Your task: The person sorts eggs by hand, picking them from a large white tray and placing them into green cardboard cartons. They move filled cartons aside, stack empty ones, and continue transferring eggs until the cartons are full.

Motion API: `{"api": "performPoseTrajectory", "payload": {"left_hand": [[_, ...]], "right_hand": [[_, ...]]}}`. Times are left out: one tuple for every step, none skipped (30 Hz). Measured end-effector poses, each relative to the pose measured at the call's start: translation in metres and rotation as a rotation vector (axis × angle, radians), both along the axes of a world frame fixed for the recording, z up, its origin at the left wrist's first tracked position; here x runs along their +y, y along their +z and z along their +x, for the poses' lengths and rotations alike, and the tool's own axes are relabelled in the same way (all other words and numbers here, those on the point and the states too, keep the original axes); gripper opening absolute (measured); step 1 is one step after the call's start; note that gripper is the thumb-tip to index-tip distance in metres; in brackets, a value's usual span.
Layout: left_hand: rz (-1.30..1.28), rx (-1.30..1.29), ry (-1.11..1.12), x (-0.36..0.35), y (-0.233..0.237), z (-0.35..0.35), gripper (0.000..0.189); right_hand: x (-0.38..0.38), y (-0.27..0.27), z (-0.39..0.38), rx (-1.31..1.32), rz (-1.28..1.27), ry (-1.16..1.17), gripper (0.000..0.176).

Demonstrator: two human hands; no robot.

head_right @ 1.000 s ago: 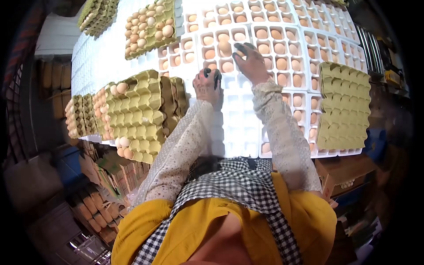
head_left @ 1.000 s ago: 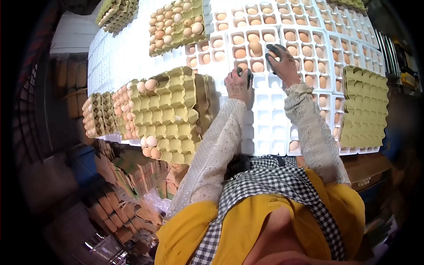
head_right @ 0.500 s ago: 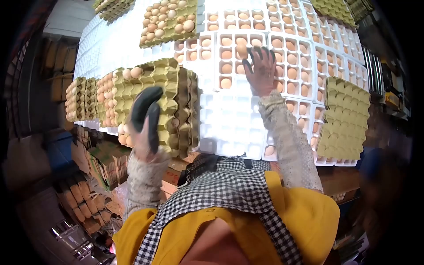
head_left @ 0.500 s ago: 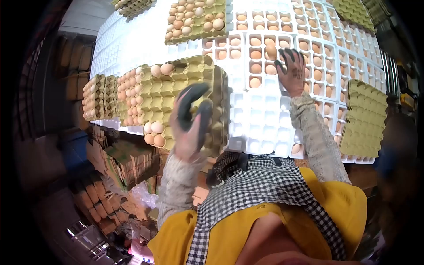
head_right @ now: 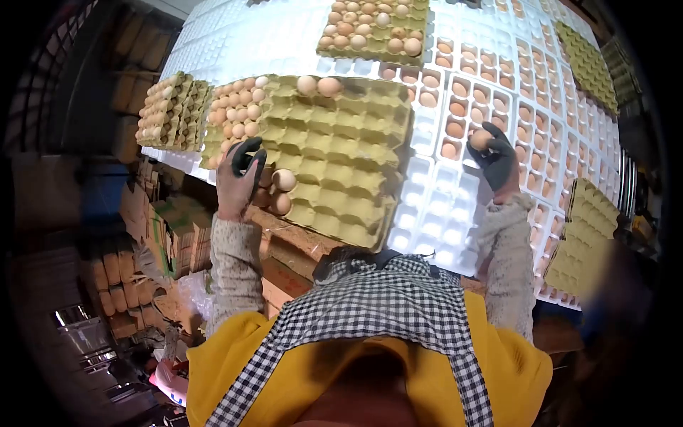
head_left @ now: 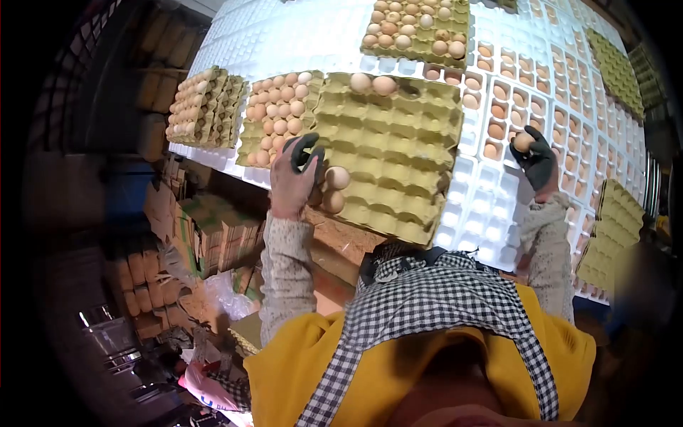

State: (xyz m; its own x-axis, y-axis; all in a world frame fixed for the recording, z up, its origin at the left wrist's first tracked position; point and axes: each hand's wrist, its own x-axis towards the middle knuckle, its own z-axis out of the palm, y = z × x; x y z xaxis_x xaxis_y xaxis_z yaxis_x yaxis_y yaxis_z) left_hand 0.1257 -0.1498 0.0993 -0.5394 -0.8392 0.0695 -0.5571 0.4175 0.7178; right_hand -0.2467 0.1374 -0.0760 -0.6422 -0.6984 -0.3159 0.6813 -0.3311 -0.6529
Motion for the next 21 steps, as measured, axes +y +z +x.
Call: {"api": "performPoseTrajectory", "payload": {"left_hand": [[0.002, -0.082, -0.121, -0.020, -0.003, 0.011, 0.031], [0.125, -0.032, -0.264, -0.036, -0.011, 0.025, 0.036], [0.079, -0.175, -0.373, -0.039, -0.007, 0.032, 0.042], [0.028, -0.321, -0.491, -0.041, 0.001, 0.037, 0.048], [0.101, -0.472, -0.492, -0.039, 0.002, 0.043, 0.063], [-0.044, -0.427, -0.609, -0.045, -0.005, 0.055, 0.067], [-0.140, -0.374, -0.657, -0.054, -0.017, 0.065, 0.065], [-0.232, -0.320, -0.707, -0.060, -0.026, 0.075, 0.063], [-0.172, -0.301, -0.701, -0.064, -0.027, 0.077, 0.061], [-0.115, -0.282, -0.692, -0.068, -0.027, 0.075, 0.060], [-0.060, -0.263, -0.686, -0.071, -0.027, 0.073, 0.058], [-0.168, -0.267, -0.720, -0.072, -0.029, 0.070, 0.056], [-0.272, -0.271, -0.751, -0.069, -0.031, 0.067, 0.053], [-0.373, -0.275, -0.780, -0.066, -0.032, 0.066, 0.051], [-0.483, -0.236, -0.782, -0.066, -0.033, 0.067, 0.049], [-0.439, -0.302, -0.770, -0.069, -0.029, 0.065, 0.050], [-0.317, -0.299, -0.734, -0.073, -0.027, 0.068, 0.054], [-0.200, -0.289, -0.690, -0.080, -0.027, 0.070, 0.058], [0.084, -0.024, -0.631, -0.093, -0.038, 0.081, 0.057], [0.478, 0.198, -0.468, -0.097, -0.048, 0.092, 0.044], [0.444, 0.314, -0.389, -0.103, -0.050, 0.093, 0.039]], "right_hand": [[-0.005, 0.013, 0.017, -0.026, -0.053, -0.011, 0.035], [-0.009, 0.020, 0.028, 0.071, -0.053, 0.029, 0.031], [-0.019, 0.035, 0.041, 0.316, -0.010, 0.158, 0.029], [-0.032, 0.057, 0.059, 0.557, 0.026, 0.284, 0.029], [-0.046, 0.090, 0.088, 0.570, 0.081, 0.402, 0.031], [-0.067, 0.125, 0.122, 0.586, 0.135, 0.517, 0.033], [-0.096, 0.153, 0.153, 1.100, 0.229, 0.485, 0.038], [-0.124, 0.173, 0.186, 1.609, 0.326, 0.434, 0.042], [-0.148, 0.181, 0.213, 1.667, 0.500, 0.556, 0.044], [-0.170, 0.187, 0.234, 1.715, 0.676, 0.678, 0.047], [-0.197, 0.180, 0.252, 1.824, 0.808, 0.826, 0.044], [-0.219, 0.166, 0.264, 1.925, 0.944, 0.982, 0.042], [-0.228, 0.158, 0.271, 2.029, 0.838, 1.120, 0.030], [-0.230, 0.155, 0.271, 1.969, 0.836, 1.095, 0.028], [-0.230, 0.153, 0.268, 1.914, 0.832, 1.069, 0.026], [-0.226, 0.151, 0.266, 1.860, 0.829, 1.044, 0.024], [-0.212, 0.159, 0.256, 1.509, 0.661, 0.823, 0.028], [-0.204, 0.154, 0.237, 1.275, 0.548, 0.758, 0.035], [-0.192, 0.159, 0.230, 0.916, 0.356, 0.646, 0.038], [-0.184, 0.165, 0.229, 0.548, 0.171, 0.522, 0.042], [-0.184, 0.164, 0.229, 0.646, 0.126, 0.575, 0.042]]}}
